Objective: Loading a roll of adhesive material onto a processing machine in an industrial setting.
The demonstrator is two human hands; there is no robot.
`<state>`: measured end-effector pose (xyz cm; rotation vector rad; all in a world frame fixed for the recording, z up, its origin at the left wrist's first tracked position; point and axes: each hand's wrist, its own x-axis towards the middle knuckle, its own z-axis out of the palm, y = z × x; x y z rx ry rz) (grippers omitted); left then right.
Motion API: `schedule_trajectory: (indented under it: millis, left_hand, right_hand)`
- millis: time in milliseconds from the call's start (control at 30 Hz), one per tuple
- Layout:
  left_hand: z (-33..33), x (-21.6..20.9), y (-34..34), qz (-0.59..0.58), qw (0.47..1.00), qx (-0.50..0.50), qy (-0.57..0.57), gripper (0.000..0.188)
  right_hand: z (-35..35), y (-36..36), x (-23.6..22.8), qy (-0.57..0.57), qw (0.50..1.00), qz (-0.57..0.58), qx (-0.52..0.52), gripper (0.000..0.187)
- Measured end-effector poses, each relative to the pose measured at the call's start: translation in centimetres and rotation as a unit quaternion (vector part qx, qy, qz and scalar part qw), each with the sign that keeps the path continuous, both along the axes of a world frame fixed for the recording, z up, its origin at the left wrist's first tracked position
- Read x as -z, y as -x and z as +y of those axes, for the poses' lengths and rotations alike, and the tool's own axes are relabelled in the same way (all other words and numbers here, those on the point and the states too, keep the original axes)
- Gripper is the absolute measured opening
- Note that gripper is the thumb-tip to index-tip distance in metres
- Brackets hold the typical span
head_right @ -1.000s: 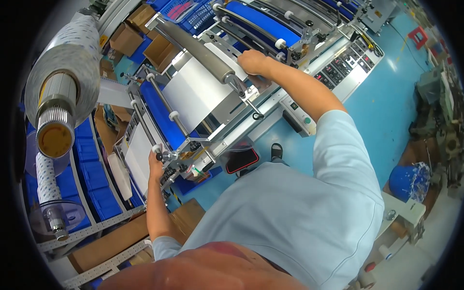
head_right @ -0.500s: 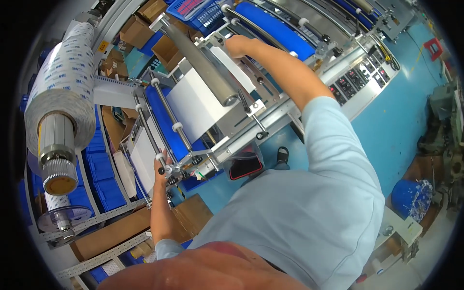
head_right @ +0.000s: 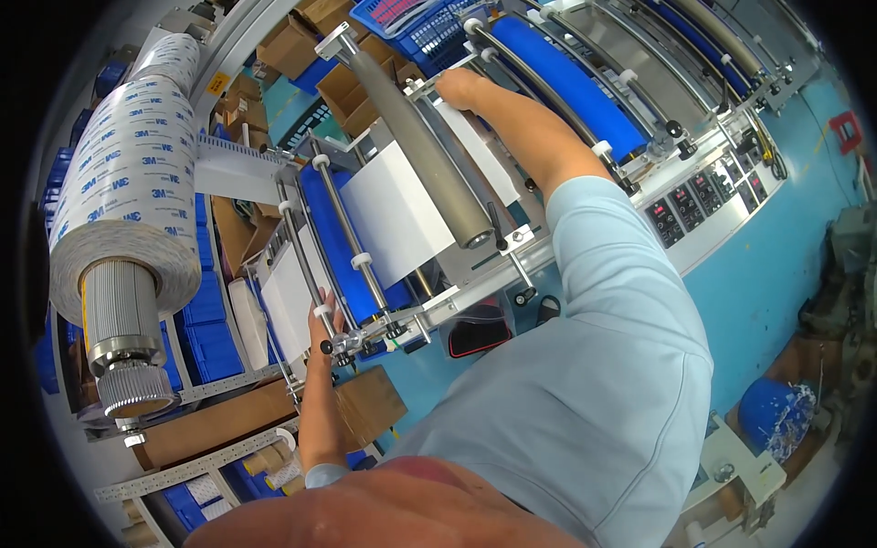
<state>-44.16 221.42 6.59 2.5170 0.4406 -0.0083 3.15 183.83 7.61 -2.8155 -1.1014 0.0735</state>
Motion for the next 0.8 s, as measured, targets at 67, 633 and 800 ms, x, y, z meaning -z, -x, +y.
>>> schedule_trajectory:
  millis: [67,633,800]
  left_hand:
    - [0.4,-0.4,0.1,0.019,0.991,0.058,-0.121,0.050]
    - [0.0,0.9,-1.4,-0.048,0.993,0.092,-0.062,0.043]
    - [1.0,2.2,-1.4,-0.058,0.978,0.154,-0.131,0.042]
  right_hand:
    - [-0.3,-0.3,0.2,-0.022,0.999,-0.001,-0.029,0.022]
    - [-7.4,14.2,-6.6,0.215,0.928,0.303,0.006,0.018]
    - [-8.8,18.5,-7.0,0.193,0.937,0.288,0.033,0.018]
